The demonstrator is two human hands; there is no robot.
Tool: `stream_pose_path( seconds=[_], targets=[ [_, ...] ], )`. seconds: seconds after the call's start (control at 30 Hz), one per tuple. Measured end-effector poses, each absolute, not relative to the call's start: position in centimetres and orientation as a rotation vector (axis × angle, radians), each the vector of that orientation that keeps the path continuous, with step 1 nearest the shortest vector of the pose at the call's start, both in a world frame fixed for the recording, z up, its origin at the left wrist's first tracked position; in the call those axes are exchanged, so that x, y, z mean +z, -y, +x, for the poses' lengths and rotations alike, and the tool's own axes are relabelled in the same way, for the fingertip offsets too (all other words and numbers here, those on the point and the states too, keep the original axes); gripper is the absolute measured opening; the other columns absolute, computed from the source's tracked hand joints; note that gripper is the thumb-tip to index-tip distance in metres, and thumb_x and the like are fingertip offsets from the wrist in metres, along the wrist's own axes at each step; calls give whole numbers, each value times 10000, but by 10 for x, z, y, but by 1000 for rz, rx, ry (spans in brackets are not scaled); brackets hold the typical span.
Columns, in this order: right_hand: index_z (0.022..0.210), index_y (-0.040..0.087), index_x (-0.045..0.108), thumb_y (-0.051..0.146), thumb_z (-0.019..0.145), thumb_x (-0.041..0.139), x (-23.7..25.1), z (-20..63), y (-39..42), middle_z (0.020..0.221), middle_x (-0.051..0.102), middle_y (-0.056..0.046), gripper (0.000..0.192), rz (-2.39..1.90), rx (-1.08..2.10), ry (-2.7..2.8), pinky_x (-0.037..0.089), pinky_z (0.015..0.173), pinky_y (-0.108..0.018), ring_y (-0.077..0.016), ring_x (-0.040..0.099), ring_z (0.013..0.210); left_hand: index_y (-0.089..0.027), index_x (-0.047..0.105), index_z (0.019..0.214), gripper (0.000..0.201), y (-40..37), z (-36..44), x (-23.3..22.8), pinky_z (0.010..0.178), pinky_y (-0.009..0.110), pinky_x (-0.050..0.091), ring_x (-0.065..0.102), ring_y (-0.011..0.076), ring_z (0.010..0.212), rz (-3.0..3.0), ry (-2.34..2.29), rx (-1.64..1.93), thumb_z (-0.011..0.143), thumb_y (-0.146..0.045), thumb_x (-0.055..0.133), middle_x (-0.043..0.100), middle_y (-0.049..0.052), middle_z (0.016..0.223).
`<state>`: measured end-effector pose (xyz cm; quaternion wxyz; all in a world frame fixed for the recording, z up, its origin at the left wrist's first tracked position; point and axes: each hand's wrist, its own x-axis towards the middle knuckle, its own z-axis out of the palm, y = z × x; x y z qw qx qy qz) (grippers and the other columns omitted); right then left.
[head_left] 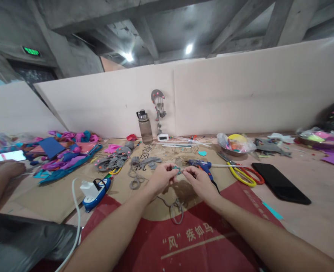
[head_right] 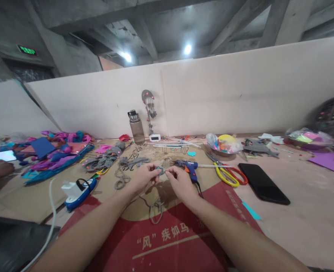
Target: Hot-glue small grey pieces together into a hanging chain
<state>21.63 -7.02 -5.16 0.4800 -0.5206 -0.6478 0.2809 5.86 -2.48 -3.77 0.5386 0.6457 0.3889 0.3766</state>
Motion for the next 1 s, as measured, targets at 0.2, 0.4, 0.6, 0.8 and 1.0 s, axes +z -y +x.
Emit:
stream_pose_path(
  seconds=[0.2, 0.4, 0.6, 0.8, 1.0],
  targets=[
    [759, 172, 609, 350, 839, 456, -53, 218, 67, 721, 594, -11, 248, -1231, 603, 1637, 392, 684, -266, -153, 523, 716, -150, 532, 678, 198, 3, 44, -43, 405, 178, 327, 426, 57, 381, 1464, -984, 1026, 689, -334, 606, 520, -39, 467],
    [786, 171, 639, 328, 842, 459, -46, 218, 68, 776, 635, -24, 245, -1146, 612, 1693, 404, 739, -271, -156, 556, 775, -154, 512, 663, 235, -15, 28, -40, 387, 176, 286, 410, 56, 372, 1235, -984, 1308, 613, -308, 682, 499, -50, 447],
    [802, 176, 649, 407, 824, 507, -25, 224, 75, 603, 505, 32, 272, -1016, 858, 1736, 327, 510, -204, -91, 428, 550, -155, 504, 677, 202, -27, -2, -22, 392, 164, 293, 430, 50, 399, 1013, -852, 1654, 616, -240, 677, 506, -63, 482],
    [879, 194, 698, 468, 796, 543, -15, 228, 87, 568, 472, 50, 326, -947, 1166, 1842, 288, 431, -184, -62, 348, 456, -155, 443, 645, 245, -36, -26, -11, 385, 137, 281, 443, 34, 430, 671, -690, 1940, 568, -125, 674, 474, -82, 507],
    [899, 238, 737, 442, 787, 581, -14, 212, 107, 802, 680, 0, 281, -790, 1327, 2146, 440, 617, -206, -114, 581, 674, -139, 452, 663, 179, -38, -25, -12, 378, 117, 275, 414, 7, 419, 523, -584, 1894, 655, -85, 623, 505, -57, 548]
  ],
)
